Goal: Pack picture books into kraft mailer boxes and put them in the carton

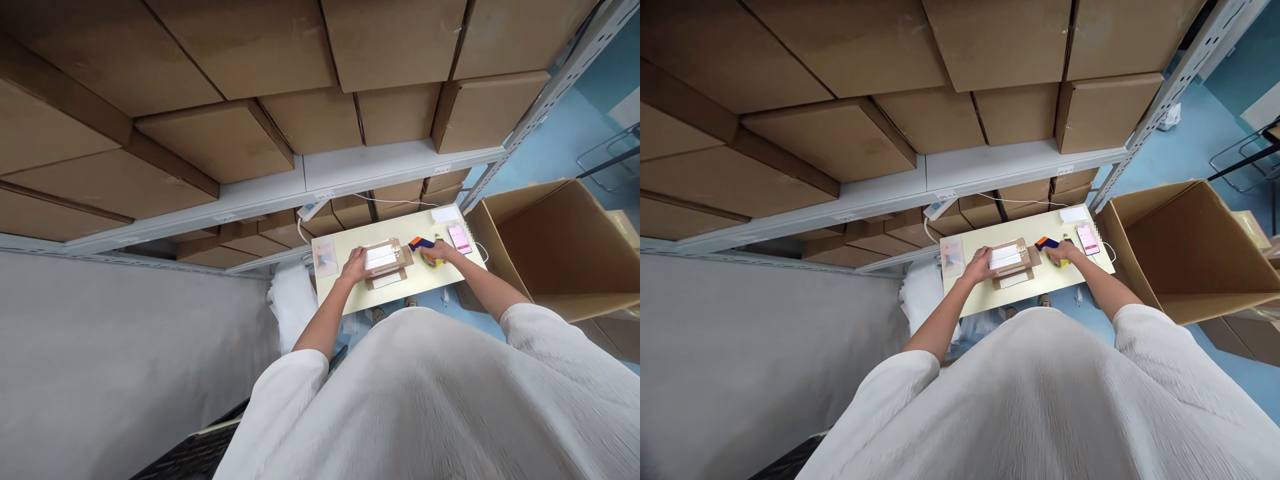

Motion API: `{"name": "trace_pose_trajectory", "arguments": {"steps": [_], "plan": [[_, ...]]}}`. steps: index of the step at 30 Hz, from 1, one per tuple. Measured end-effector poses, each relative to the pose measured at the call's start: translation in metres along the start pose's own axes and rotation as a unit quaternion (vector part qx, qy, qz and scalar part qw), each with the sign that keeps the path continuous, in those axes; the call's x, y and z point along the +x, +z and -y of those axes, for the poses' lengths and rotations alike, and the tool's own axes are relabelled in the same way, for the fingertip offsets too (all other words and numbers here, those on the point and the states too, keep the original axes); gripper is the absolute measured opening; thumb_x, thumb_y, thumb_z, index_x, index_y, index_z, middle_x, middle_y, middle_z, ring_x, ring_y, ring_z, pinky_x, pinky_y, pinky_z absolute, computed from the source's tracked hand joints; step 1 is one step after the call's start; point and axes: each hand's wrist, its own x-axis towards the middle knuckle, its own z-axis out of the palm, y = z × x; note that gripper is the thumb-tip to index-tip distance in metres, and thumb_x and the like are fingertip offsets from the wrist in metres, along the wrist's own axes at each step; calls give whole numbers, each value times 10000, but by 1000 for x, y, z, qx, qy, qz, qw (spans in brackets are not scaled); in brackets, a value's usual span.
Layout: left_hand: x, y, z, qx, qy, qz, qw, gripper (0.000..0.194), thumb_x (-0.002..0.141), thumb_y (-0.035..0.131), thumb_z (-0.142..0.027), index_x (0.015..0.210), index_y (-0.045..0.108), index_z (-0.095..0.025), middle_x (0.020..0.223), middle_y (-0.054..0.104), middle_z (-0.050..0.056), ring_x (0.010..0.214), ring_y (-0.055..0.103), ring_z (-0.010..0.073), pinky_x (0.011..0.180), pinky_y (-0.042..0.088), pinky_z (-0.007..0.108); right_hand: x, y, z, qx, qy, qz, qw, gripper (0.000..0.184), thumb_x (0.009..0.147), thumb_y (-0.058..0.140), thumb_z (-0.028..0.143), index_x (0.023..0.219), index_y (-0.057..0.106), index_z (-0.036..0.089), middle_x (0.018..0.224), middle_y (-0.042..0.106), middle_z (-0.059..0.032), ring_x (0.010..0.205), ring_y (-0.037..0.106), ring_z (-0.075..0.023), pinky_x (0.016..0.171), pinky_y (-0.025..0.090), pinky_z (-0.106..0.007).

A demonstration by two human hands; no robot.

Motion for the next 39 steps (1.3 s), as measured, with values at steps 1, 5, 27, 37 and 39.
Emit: {"name": "trace_pose_trajectory", "arguments": {"steps": [1,5,27,37,39], "plan": [[1,1,1,-1,0,1,1000,1018,841,908,-383,1702,381,-252,1781,385,154,1681,307,367,1333,390,455,1,0,-5,37,14,-5,999,749,1074,518,734,1392,698,79,1241,790,-265,958,806,-297,684,624,-306],[3,4,5,-11,15,-12,1000,1021,823,919,-398,1692,410,-230,1763,415,167,1665,340,387,1345,379,478,8,17,-10,102,15,-43,994,543,1107,509,482,1424,657,66,1287,770,-262,1087,792,-331,805,634,-345],[-14,27,14,-135,-61,-106,983,1027,861,872,-492,1735,394,-246,1891,210,182,1749,199,441,1397,257,586,17,76,12,134,-1,-203,970,402,1039,570,306,1391,651,129,1465,652,-269,1383,630,-403,1084,547,-499],[-2,24,5,-400,-231,-135,877,862,974,780,-475,1715,415,-230,1598,655,209,1401,696,337,1164,525,439,-9,33,94,323,-88,-50,941,698,976,693,645,1513,646,202,1343,788,-180,1254,733,-348,1069,563,-433],[0,18,-1,-418,-210,-171,867,808,987,775,-450,1695,448,-239,1568,676,194,1368,706,315,1137,534,418,-14,30,100,338,-82,-73,935,774,976,668,680,1580,586,204,1405,767,-188,1274,727,-358,1082,560,-446]]}}
